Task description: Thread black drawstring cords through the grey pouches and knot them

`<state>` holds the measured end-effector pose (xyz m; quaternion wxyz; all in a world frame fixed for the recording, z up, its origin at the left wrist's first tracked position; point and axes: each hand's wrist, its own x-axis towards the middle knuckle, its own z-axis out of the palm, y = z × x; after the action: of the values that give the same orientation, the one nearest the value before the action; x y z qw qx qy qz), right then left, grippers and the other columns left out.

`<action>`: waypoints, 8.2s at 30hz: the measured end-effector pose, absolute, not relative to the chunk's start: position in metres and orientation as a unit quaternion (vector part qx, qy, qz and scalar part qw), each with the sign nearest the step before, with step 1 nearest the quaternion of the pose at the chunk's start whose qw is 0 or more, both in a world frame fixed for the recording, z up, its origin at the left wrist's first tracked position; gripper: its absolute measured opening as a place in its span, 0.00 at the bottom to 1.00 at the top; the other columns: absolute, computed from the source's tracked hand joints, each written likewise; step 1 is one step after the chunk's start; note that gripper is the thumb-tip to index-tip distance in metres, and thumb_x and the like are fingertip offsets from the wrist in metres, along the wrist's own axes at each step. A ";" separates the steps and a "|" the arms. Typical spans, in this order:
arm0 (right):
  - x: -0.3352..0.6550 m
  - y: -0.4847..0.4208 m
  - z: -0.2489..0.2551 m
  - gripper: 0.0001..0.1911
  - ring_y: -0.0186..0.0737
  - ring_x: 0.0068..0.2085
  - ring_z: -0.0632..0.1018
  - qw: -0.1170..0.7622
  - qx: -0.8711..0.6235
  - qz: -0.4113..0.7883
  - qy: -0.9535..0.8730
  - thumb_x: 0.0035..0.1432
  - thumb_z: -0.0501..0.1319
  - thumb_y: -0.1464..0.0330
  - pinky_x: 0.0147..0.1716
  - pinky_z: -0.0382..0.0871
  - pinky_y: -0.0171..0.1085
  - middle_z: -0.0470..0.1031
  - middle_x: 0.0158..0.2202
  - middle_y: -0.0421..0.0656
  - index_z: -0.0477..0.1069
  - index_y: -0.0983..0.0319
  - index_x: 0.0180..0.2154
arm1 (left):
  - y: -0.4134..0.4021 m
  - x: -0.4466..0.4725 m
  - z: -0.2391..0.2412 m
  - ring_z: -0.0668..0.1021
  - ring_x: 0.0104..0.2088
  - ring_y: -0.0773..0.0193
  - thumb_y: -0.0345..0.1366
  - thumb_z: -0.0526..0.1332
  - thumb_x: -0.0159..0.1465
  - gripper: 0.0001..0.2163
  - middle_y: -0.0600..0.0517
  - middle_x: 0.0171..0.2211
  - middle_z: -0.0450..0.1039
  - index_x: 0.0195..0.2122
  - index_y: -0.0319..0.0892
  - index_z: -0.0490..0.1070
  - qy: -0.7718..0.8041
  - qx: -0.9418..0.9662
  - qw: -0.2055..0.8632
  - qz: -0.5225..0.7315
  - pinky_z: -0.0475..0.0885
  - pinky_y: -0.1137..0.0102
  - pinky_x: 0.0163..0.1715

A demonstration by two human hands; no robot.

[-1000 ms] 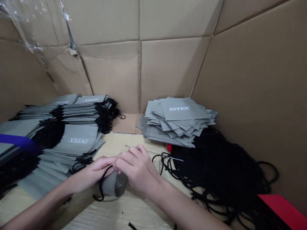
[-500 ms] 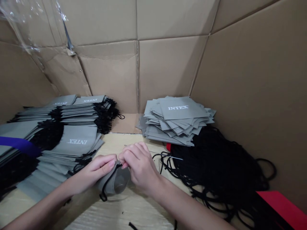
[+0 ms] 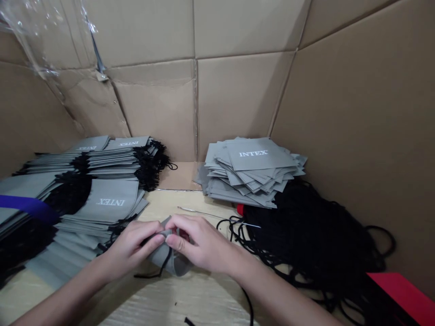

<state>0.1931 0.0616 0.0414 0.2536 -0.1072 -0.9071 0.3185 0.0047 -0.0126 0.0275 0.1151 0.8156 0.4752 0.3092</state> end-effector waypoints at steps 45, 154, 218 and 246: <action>0.272 0.126 0.002 0.14 0.31 0.25 0.64 0.378 -0.268 0.566 -0.682 0.58 0.57 0.60 0.26 0.57 0.32 0.66 0.24 0.37 0.60 0.62 0.25 | 0.010 -0.060 0.011 0.64 0.19 0.71 0.42 0.51 0.63 0.14 0.59 0.18 0.58 0.23 0.41 0.62 0.585 0.784 0.066 0.195 0.59 0.77 0.21; 0.259 0.103 0.009 0.08 0.34 0.26 0.77 0.491 -0.358 0.655 -0.449 0.49 0.59 0.75 0.33 0.74 0.36 0.73 0.24 0.42 0.61 0.60 0.22 | 0.052 0.063 0.009 0.77 0.25 0.60 0.32 0.45 0.66 0.11 0.46 0.29 0.74 0.40 0.41 0.67 0.537 0.823 -0.178 0.062 0.60 0.73 0.20; 0.230 0.073 -0.006 0.24 0.31 0.21 0.63 0.414 -0.291 0.672 -0.541 0.52 0.54 0.47 0.22 0.57 0.32 0.61 0.19 0.36 0.61 0.61 0.22 | 0.025 0.072 0.034 0.68 0.23 0.70 0.34 0.49 0.65 0.12 0.57 0.22 0.66 0.26 0.41 0.66 0.442 0.838 0.110 0.301 0.58 0.76 0.25; 0.235 0.065 -0.008 0.08 0.36 0.25 0.67 0.465 -0.256 0.181 -0.828 0.64 0.45 0.65 0.25 0.61 0.34 0.63 0.25 0.38 0.56 0.57 0.32 | 0.026 0.085 0.029 0.74 0.27 0.65 0.42 0.69 0.48 0.14 0.49 0.24 0.75 0.27 0.34 0.73 0.367 0.421 0.661 0.501 0.65 0.71 0.32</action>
<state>0.2354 0.0645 -0.0084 0.4655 -0.2561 -0.8276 0.1810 0.0846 0.0260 0.0290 0.6607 0.4214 0.3670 0.5012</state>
